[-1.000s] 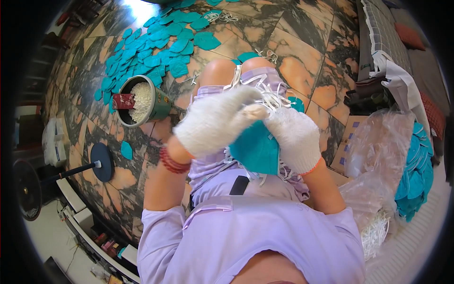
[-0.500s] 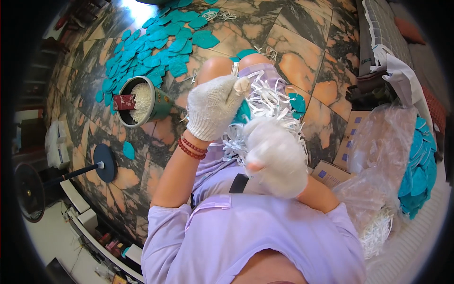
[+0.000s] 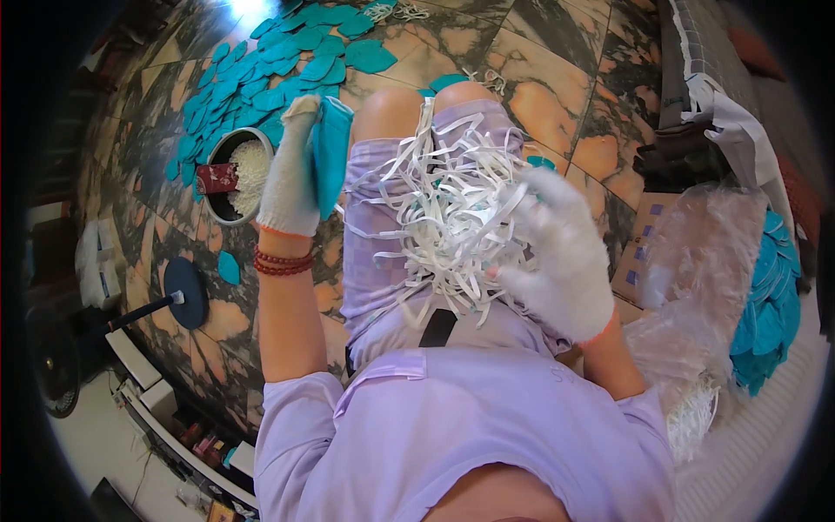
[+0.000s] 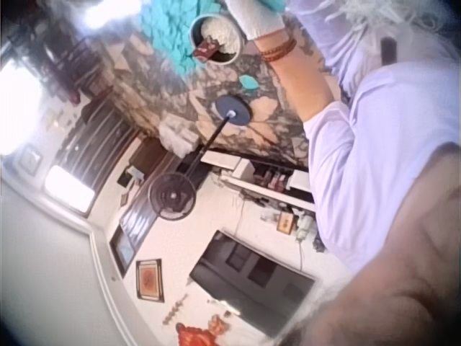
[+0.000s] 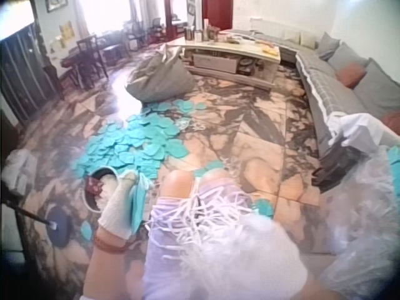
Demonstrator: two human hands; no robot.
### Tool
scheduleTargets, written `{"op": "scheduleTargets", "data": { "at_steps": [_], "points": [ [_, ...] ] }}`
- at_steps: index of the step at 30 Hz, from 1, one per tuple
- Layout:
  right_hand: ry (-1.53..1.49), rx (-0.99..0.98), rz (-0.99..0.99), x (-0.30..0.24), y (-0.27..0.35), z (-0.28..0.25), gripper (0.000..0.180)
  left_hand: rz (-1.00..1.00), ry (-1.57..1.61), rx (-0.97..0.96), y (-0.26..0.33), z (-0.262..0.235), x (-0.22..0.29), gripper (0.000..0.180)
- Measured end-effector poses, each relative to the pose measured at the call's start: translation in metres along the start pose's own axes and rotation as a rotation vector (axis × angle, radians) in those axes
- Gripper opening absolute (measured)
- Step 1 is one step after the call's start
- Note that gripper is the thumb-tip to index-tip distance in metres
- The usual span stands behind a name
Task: The person attaches elastic straps to mask components by hand. The person handles fabric pieces and white elastic cords, threading the cords through pre-cut holes on the sides of the fabric one at a time while seated on the floor.
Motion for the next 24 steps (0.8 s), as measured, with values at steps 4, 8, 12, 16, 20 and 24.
{"op": "scheduleTargets", "data": {
  "at_steps": [4,8,12,16,20,24],
  "points": [
    [0.134,-0.058,0.058,-0.001,-0.002,0.031,0.075,-0.120,0.200,0.081,-0.002,-0.015,-0.010,0.020],
    [0.449,-0.102,-0.142,-0.013,-0.028,0.093,0.045,-0.008,-0.009,0.071,-0.001,-0.014,-0.007,0.006],
    [0.461,-0.386,-0.130,-0.008,-0.048,0.113,0.040,-0.080,0.160,-0.018,-0.003,-0.031,-0.006,0.004],
    [-0.078,0.137,-0.204,0.027,-0.040,0.083,0.034,-0.043,0.166,0.122,0.009,-0.033,0.003,0.006],
    [-0.250,0.278,0.131,0.133,0.045,0.073,0.039,-0.013,0.215,0.158,0.015,-0.060,0.008,0.006],
    [-1.882,-0.068,0.096,0.201,0.115,0.076,0.043,0.027,0.185,0.156,0.015,-0.058,0.007,0.004]
  ]
}}
Point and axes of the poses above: each hand's wrist, its own y-axis away from the middle knuckle, its own z-axis out of the palm, x = y × z, the point moved 3 cm from there along -y, towards the middle knuckle, and after that the axes turned 11 degrees about y, right-handed, at the moved point
